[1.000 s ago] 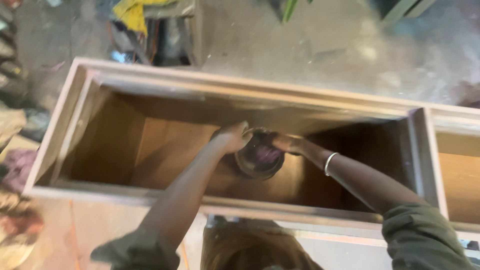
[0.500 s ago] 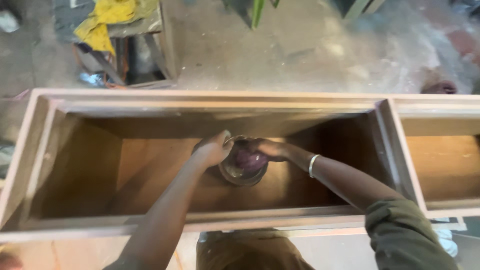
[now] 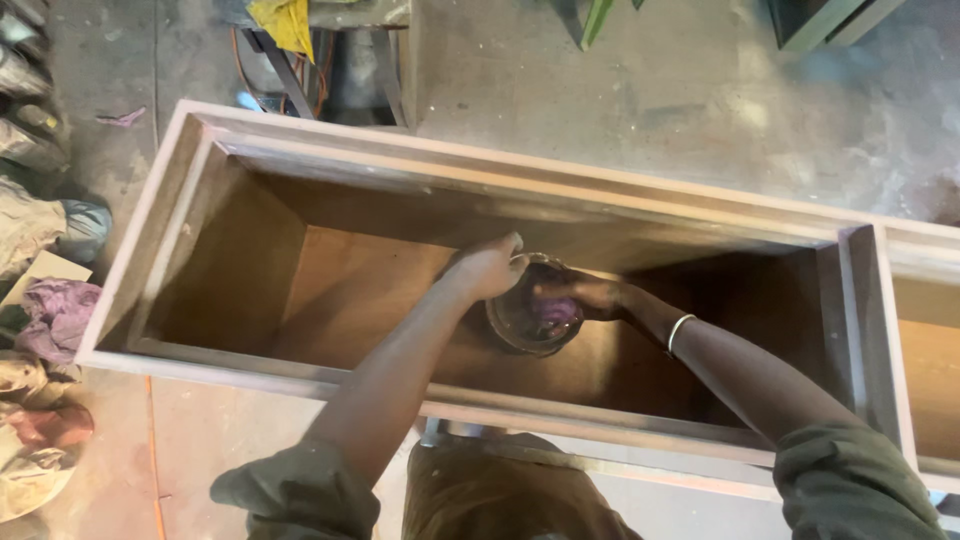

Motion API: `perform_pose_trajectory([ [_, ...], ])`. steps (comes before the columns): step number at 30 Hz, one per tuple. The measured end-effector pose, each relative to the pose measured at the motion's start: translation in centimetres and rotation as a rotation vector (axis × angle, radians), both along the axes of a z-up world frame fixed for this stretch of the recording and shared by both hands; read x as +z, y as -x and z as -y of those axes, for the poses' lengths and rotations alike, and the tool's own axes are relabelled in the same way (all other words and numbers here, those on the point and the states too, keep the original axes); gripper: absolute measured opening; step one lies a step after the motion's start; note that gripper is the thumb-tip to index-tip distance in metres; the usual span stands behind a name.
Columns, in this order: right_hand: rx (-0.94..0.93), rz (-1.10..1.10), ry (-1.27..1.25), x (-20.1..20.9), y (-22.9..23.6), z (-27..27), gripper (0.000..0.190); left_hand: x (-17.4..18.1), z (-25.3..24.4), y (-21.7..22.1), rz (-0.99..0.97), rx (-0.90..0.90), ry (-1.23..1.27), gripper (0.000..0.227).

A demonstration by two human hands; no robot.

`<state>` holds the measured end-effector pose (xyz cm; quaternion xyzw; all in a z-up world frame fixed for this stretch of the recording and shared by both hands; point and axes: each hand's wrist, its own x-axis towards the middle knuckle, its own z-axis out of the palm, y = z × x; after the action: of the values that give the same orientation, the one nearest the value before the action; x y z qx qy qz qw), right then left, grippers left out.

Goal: The person uses a spray gun to apply a light-colored finish to the interior of a wooden cabinet. They then retrieve a can of dark liquid and use a purple cloth to wipe the interior surfaces, applying a dark stain or finish.

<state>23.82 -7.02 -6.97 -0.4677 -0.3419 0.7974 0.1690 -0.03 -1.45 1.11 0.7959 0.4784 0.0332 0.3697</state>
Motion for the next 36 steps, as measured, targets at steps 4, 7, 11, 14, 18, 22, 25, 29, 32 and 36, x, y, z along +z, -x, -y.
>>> perform_pose_trajectory([
  [4, 0.117, 0.204, -0.061, 0.7, 0.7, -0.4, 0.081, -0.2, 0.1, -0.2, -0.028, -0.021, 0.006, 0.036],
  [7, 0.249, 0.277, -0.308, -1.4, 0.2, -1.3, 0.082, -0.4, -0.2, -0.4, -0.009, -0.054, -0.013, 0.035],
  [11, 0.651, 0.622, -0.536, -6.3, -1.6, -3.6, 0.067, -1.2, -0.3, -0.3, 0.005, -0.087, -0.014, 0.035],
  [14, 0.662, 0.558, -0.809, -9.7, -2.9, -4.6, 0.082, -2.0, -0.6, -0.3, -0.033, -0.081, 0.014, 0.033],
  [18, 0.629, 0.504, -0.967, -12.1, -2.3, -4.1, 0.063, -2.6, -1.0, -0.1, -0.048, -0.065, 0.008, 0.034],
  [22, 0.647, 0.437, -1.204, -12.1, 0.1, -3.6, 0.031, -2.7, -1.4, -0.6, -0.062, -0.081, -0.013, 0.036],
  [25, 0.734, 0.846, -1.062, -10.7, 2.6, -2.7, 0.028, -2.6, -1.2, -0.4, -0.087, -0.061, 0.044, 0.037],
  [29, 0.824, 1.265, -0.871, -8.2, 4.3, -1.2, 0.038, -2.2, -0.8, -0.4, -0.084, -0.071, 0.058, 0.037],
  [32, 0.895, 1.318, -0.856, -6.6, 5.0, -1.2, 0.034, -1.5, -1.3, 0.0, -0.101, -0.089, 0.035, 0.038],
  [36, 0.966, 1.333, -1.002, -5.4, 5.0, -0.9, 0.033, -1.3, -1.0, 0.1, -0.109, -0.064, 0.1, 0.038],
])
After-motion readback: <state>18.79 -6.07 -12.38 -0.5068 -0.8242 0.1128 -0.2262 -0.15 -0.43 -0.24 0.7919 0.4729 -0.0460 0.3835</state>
